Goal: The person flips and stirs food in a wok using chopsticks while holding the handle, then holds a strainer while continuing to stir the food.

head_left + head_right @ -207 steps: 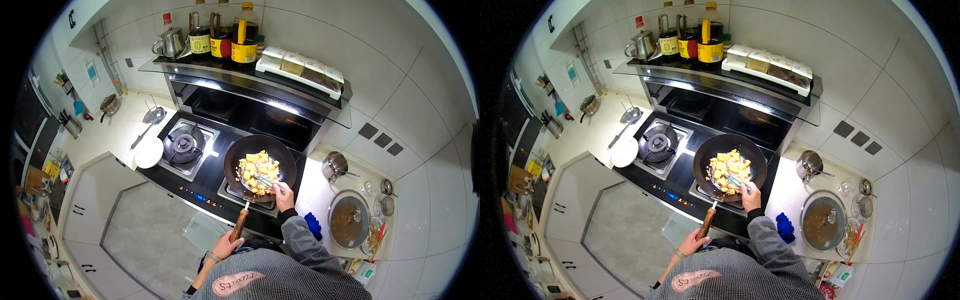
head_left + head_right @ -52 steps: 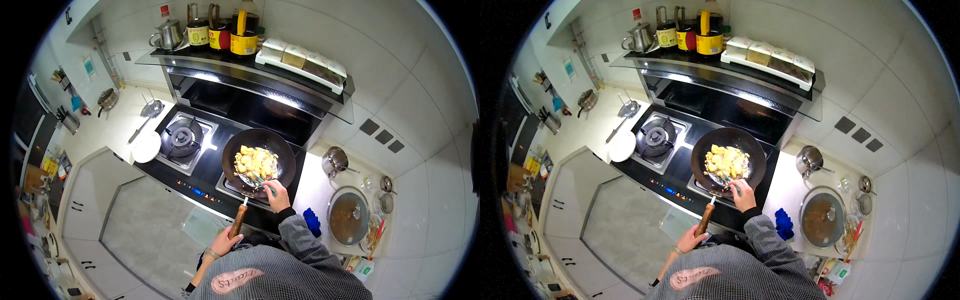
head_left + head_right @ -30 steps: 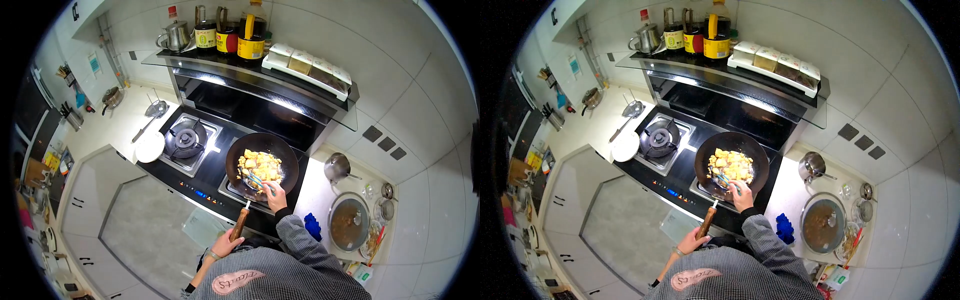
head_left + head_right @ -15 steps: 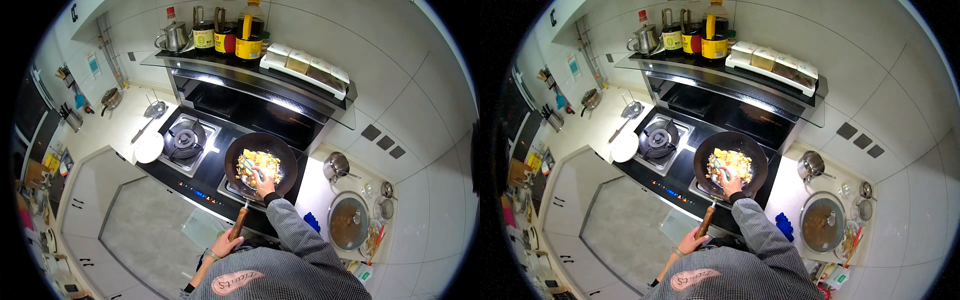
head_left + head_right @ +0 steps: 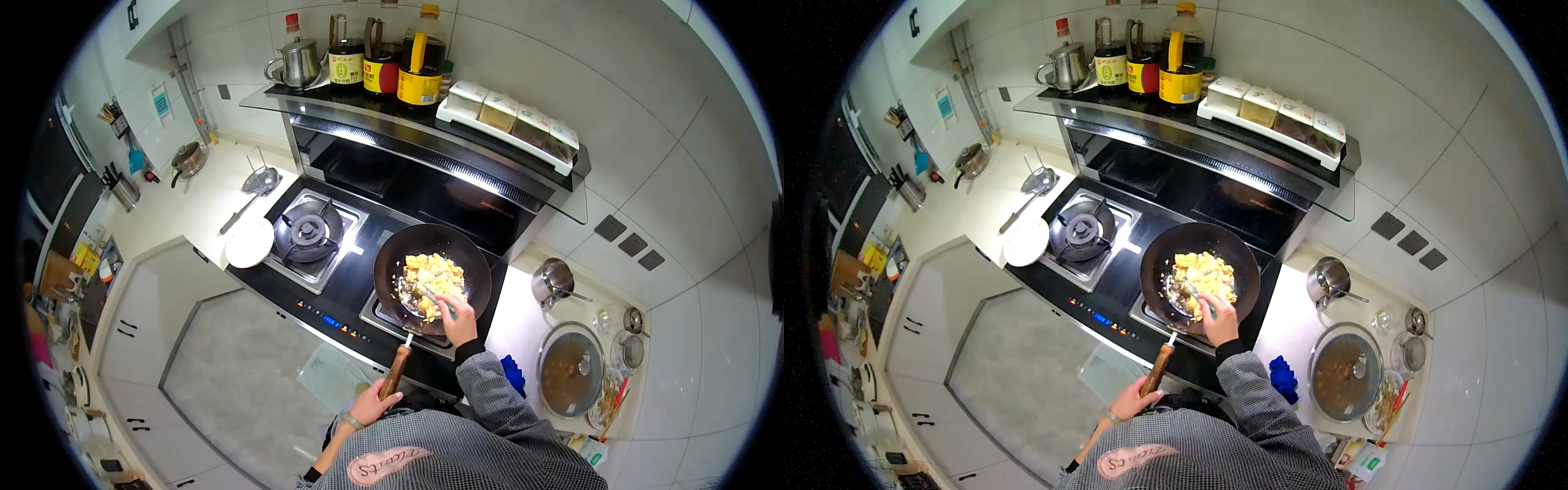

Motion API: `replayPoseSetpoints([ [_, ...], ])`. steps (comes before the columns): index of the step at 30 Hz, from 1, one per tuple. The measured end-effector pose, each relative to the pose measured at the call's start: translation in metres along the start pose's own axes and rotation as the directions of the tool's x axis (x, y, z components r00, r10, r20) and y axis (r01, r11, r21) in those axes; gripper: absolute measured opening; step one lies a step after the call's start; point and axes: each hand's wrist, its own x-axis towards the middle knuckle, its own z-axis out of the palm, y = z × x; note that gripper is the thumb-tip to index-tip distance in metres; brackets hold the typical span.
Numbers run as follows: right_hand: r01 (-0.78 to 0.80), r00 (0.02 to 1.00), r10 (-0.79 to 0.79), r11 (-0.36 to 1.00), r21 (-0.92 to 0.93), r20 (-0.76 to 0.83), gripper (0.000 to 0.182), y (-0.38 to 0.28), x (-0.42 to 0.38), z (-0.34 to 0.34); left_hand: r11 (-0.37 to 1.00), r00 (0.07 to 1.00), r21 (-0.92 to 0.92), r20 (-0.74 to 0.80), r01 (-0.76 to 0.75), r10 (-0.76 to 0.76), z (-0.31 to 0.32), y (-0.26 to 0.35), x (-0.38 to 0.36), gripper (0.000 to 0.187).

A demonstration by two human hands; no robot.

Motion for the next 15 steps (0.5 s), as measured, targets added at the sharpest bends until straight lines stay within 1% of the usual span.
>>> replayPoseSetpoints([
  [3,0.108,0.991,-0.107,0.994,0.018,-0.075,0.015,0.004,0.029,-0.002,1.0,1.0,-0.027,0.01,0.006,-0.006,0.006,-0.014,0.005,0.055],
  [4,0.181,0.979,-0.183,0.983,-0.021,-0.091,0.017,0.01,0.038,0.002,0.999,1.0,-0.042,0.007,-0.006,0.006,0.007,-0.019,0.007,0.055],
  [5,0.171,0.984,-0.172,0.984,-0.041,-0.042,0.017,0.028,0.042,0.01,0.999,1.0,-0.04,0.01,-0.006,0.006,0.008,-0.019,0.006,0.055],
  [7,0.161,0.985,-0.155,0.984,-0.081,0.075,0.017,0.042,0.043,0.016,0.999,0.999,-0.033,0.003,-0.039,0.039,0.006,-0.017,0.005,0.054],
  [8,0.175,0.979,-0.164,0.98,-0.092,0.118,0.016,0.04,0.04,0.014,0.999,0.999,-0.033,-0.004,-0.041,0.041,0.003,-0.013,0.004,0.054],
  [10,0.125,0.981,-0.109,0.988,-0.09,0.162,0.015,0.029,0.035,0.003,1.0,1.0,0.017,-0.003,-0.012,0.012,0.002,-0.004,0.0,0.053],
  [11,0.127,0.98,-0.111,0.988,-0.09,0.166,0.015,0.024,0.034,0.002,1.0,1.0,0.014,-0.006,-0.01,0.01,0.003,-0.008,0.001,0.053],
  [13,0.097,0.995,-0.097,0.994,-0.049,-0.003,0.014,0.018,0.03,0.005,0.998,1.0,-0.067,0.012,-0.017,0.018,0.007,-0.021,0.006,0.053],
  [15,0.111,0.994,-0.111,0.994,-0.014,-0.007,0.014,0.013,0.028,0.01,0.996,1.0,-0.084,0.027,-0.002,0.004,0.007,-0.023,0.007,0.053],
])
